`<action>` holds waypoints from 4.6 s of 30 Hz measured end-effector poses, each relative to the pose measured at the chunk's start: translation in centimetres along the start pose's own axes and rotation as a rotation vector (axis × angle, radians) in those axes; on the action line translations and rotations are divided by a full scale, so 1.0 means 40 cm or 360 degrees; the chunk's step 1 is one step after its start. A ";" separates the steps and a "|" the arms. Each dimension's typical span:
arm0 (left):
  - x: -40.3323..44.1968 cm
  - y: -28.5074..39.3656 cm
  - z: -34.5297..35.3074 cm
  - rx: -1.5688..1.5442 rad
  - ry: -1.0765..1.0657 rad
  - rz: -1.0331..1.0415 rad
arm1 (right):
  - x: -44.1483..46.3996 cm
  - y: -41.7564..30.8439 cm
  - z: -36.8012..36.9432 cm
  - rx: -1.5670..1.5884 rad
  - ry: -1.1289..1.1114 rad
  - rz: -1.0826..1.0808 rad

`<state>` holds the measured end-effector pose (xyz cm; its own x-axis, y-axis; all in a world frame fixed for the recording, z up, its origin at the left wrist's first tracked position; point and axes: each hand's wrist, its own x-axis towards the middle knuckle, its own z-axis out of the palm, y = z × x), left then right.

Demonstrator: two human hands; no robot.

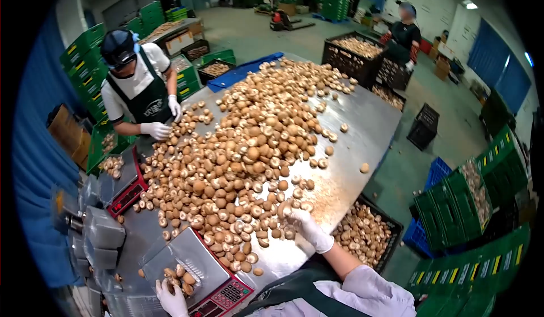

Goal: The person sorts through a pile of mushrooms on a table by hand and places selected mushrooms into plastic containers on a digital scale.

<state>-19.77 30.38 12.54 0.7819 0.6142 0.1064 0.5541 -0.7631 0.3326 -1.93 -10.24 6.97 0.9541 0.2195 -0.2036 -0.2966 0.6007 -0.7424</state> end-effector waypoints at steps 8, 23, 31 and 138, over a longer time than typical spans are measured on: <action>0.014 0.212 0.054 -0.0647 0.0101 0.0285 | -0.137 -0.133 -0.195 -0.0135 0.0423 0.0013; -0.329 0.746 0.630 -0.0276 -0.0815 0.2329 | -0.309 -0.474 -0.672 -0.0278 0.1154 -0.0526; -0.325 0.759 0.614 -0.0303 -0.0754 0.2344 | -0.322 -0.299 -0.851 -0.1208 0.1835 0.0150; -0.307 0.752 0.680 -0.0503 -0.0482 0.2253 | 0.559 -1.030 -0.567 -0.2559 0.1326 -0.0431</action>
<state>-4.92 -5.57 -4.25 0.6564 -0.6799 0.3268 -0.7540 -0.5784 0.3112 32.56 -47.50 18.53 0.8822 -0.4437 0.1578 -0.3059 -0.7946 -0.5244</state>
